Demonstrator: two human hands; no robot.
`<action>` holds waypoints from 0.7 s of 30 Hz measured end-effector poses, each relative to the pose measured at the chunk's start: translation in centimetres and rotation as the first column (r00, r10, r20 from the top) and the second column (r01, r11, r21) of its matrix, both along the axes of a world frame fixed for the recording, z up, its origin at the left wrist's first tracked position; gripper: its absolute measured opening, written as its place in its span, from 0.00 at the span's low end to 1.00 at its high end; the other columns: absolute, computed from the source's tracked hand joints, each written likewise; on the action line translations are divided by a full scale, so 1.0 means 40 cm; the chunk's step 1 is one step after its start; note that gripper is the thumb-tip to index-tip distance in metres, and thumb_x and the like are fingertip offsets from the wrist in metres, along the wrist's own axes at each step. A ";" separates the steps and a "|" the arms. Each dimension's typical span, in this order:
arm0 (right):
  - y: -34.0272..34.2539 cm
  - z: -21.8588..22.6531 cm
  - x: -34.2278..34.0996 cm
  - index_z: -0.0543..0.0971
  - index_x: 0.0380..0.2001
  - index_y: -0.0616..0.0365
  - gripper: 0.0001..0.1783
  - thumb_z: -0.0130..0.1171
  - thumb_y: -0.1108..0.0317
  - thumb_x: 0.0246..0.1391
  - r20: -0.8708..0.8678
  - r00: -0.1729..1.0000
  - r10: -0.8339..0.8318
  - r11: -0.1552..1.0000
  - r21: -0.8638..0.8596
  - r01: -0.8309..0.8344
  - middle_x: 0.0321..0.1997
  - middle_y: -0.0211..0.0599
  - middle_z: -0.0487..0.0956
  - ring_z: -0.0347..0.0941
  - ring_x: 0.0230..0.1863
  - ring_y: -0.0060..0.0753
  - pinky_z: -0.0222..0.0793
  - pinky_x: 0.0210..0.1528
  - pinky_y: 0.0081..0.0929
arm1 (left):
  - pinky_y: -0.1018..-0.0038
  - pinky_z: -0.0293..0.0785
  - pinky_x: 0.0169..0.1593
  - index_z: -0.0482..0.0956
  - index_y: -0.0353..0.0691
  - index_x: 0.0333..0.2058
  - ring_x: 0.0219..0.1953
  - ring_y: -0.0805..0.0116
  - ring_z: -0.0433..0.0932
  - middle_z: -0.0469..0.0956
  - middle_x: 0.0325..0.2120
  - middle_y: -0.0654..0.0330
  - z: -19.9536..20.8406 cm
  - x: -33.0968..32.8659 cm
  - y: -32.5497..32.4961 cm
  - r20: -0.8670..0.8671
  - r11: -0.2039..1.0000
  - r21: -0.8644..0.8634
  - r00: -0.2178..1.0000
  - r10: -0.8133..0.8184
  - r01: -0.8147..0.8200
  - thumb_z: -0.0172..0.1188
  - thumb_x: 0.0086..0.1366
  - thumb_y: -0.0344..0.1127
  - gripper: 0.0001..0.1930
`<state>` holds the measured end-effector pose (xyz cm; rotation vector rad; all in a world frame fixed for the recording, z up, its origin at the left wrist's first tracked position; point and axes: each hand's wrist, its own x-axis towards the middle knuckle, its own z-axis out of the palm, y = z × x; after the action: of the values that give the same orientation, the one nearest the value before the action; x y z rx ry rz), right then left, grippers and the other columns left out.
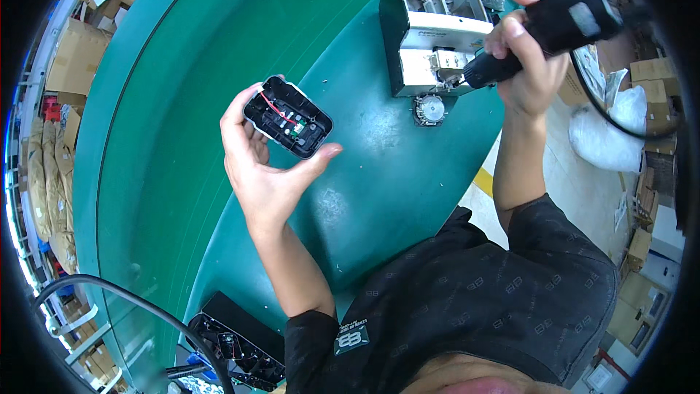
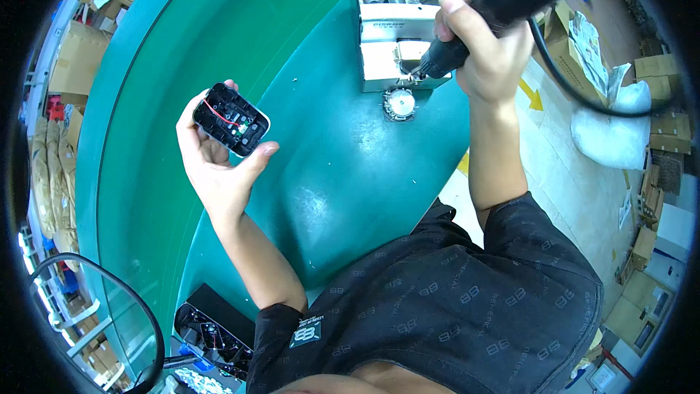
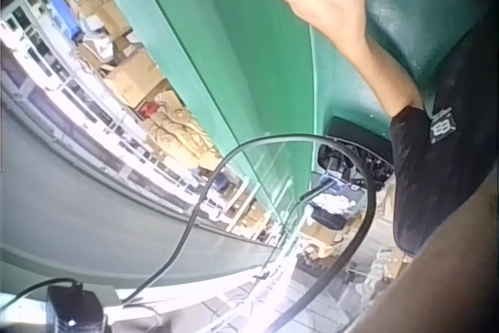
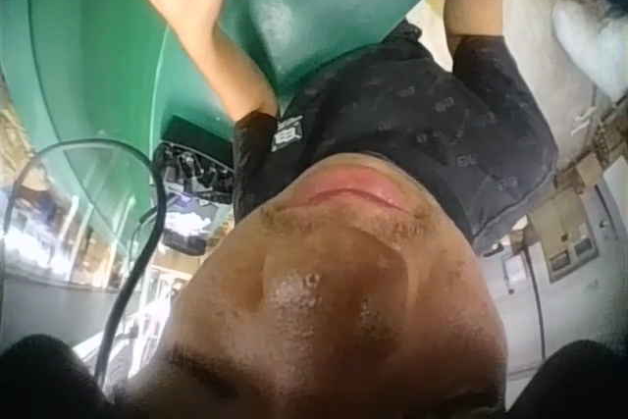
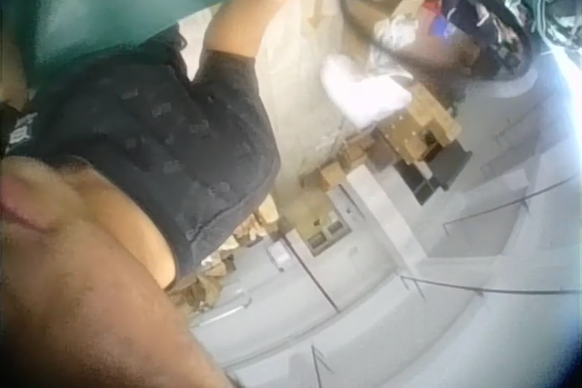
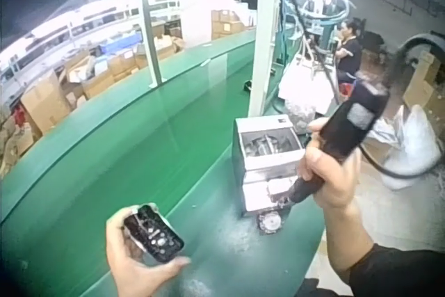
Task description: The person picks up a plastic housing and a circuit board, fits the board into the housing, and uses a power screwdriver to drive a screw into the assembly. The person then sets the unit down and repeats the process with another assembly.
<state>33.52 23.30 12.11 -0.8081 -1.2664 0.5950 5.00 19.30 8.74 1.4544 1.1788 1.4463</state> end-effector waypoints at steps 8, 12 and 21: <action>0.021 -0.072 0.010 0.72 0.46 0.68 0.18 0.58 0.76 0.50 -0.175 0.981 0.080 0.991 0.121 -0.060 0.21 0.33 0.73 0.70 0.21 0.25 0.67 0.27 0.23 | 0.71 0.76 0.49 0.62 0.35 0.55 0.47 0.65 0.77 0.75 0.49 0.49 0.006 0.015 -0.005 0.048 0.995 0.020 0.993 -0.104 0.103 0.79 0.34 0.29 0.46; 0.022 -0.083 0.010 0.72 0.46 0.68 0.18 0.58 0.76 0.50 -0.113 0.991 0.073 0.995 0.077 -0.065 0.21 0.33 0.73 0.70 0.21 0.25 0.67 0.26 0.23 | 0.70 0.76 0.50 0.62 0.34 0.55 0.47 0.64 0.77 0.74 0.50 0.48 0.004 0.006 -0.006 0.027 0.994 0.023 0.994 -0.105 0.104 0.79 0.34 0.29 0.46; 0.085 -0.075 0.052 0.70 0.41 0.55 0.18 0.62 0.71 0.45 0.125 0.537 0.834 0.537 0.038 -0.843 0.17 0.25 0.67 0.63 0.15 0.20 0.61 0.20 0.20 | 0.70 0.77 0.49 0.62 0.34 0.57 0.47 0.65 0.77 0.76 0.48 0.48 0.009 0.013 -0.002 0.089 0.993 -0.002 0.989 -0.117 0.118 0.80 0.30 0.28 0.51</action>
<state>35.59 26.72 9.10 -0.0620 -1.7486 1.2778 5.53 19.24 9.09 1.4158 1.0256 1.4100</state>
